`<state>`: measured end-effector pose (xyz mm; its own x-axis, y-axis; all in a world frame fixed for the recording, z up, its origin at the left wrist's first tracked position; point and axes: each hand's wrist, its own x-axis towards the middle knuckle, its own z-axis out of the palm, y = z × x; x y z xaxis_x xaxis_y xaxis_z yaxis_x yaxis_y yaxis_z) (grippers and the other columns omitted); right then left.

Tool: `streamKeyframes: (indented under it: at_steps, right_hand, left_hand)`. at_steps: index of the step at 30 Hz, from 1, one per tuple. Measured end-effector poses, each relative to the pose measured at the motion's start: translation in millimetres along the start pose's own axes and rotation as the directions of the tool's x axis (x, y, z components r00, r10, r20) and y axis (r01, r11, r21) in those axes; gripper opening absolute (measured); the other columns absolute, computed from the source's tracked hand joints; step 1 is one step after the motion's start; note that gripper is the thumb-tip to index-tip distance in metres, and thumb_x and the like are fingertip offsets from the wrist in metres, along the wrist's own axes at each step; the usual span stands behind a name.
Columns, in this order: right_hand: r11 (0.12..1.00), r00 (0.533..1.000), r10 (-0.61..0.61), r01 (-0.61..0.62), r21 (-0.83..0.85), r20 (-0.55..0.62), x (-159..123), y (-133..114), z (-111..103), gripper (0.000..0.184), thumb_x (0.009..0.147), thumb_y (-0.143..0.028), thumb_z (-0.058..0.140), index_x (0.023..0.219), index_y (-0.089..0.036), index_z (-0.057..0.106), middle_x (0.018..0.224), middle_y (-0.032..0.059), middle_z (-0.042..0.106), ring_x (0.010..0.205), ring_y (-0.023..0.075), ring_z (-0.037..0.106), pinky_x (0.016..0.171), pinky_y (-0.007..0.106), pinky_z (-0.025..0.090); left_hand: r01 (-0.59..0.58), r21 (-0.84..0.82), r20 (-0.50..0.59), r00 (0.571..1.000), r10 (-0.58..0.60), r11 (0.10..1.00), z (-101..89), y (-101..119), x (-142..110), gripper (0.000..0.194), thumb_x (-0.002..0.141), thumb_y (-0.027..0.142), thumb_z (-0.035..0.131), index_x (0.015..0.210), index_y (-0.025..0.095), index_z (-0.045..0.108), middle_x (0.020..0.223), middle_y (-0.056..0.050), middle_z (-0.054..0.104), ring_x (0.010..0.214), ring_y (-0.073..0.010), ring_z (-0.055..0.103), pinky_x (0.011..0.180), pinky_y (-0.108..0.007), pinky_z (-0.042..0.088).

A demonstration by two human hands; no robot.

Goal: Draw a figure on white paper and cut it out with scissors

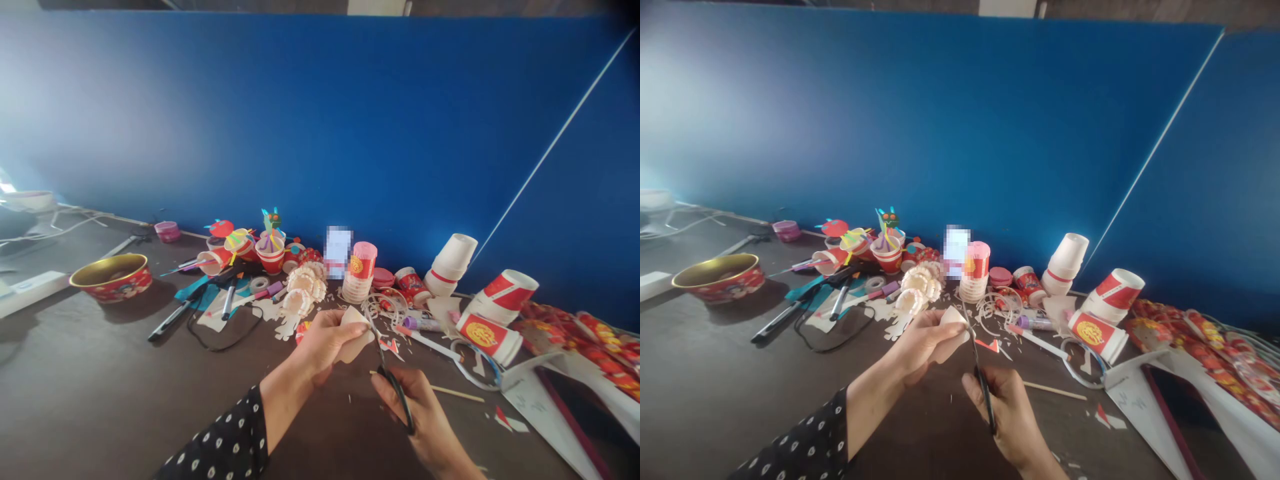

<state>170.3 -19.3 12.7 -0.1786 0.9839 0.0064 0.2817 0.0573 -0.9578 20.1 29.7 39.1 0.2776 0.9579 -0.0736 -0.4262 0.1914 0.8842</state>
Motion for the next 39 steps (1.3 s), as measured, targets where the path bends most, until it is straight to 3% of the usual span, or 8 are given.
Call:
streamKeyframes:
  at_steps: [12,17,24,32,39]
  right_hand:
    - [0.998,1.0,0.003,-0.003,-0.061,0.006,-3,-2,2,0.047,0.071,-0.059,0.049,0.05,-0.02,0.034,0.049,-0.0067,0.025,0.045,0.0079,0.024,0.039,0.021,0.021]
    - [0.998,0.999,0.016,-0.02,-0.063,-0.052,-5,-5,3,0.048,0.066,-0.061,0.051,0.049,-0.02,0.036,0.048,-0.0063,0.025,0.045,0.0082,0.024,0.04,0.021,0.021]
    - [0.984,0.992,0.023,-0.002,-0.176,0.12,-3,-12,-1,0.049,0.072,-0.063,0.041,0.05,-0.021,0.028,0.05,-0.0062,0.021,0.045,0.0084,0.021,0.041,0.023,0.017]
    - [0.982,0.987,-0.012,0.042,-0.184,0.159,-4,-14,-1,0.045,0.075,-0.055,0.043,0.05,-0.02,0.031,0.049,-0.0063,0.022,0.045,0.0083,0.021,0.041,0.023,0.017]
    - [0.979,0.985,-0.007,0.042,-0.202,0.171,-5,-14,1,0.048,0.074,-0.06,0.042,0.05,-0.02,0.03,0.051,-0.006,0.021,0.046,0.0082,0.02,0.041,0.023,0.016]
  left_hand:
    - [0.012,0.046,0.043,0.999,-0.014,0.999,-4.1,10,0,0.018,0.056,0.024,0.071,0.061,0.009,0.062,0.054,-0.003,0.059,0.045,-0.0074,0.05,0.041,-0.017,0.03]
    - [0.027,0.061,0.053,0.998,-0.03,0.998,-7.0,14,0,0.017,0.055,0.023,0.071,0.063,0.01,0.064,0.058,-0.005,0.062,0.049,-0.0098,0.053,0.044,-0.019,0.035]
    - [0.024,0.141,0.092,0.995,-0.038,0.99,-16.2,18,1,0.013,0.057,0.021,0.07,0.061,0.011,0.063,0.053,-0.002,0.059,0.046,-0.0086,0.051,0.044,-0.018,0.034]
    - [0.088,0.222,0.065,0.992,-0.105,0.971,-19.7,25,-1,0.007,0.056,0.017,0.067,0.059,0.012,0.063,0.053,-0.002,0.06,0.045,-0.0086,0.052,0.041,-0.017,0.033]
    - [0.084,0.247,0.097,0.989,-0.11,0.965,-27.4,27,0,0.01,0.055,0.018,0.07,0.058,0.012,0.063,0.053,-0.003,0.061,0.047,-0.0108,0.055,0.042,-0.018,0.036]
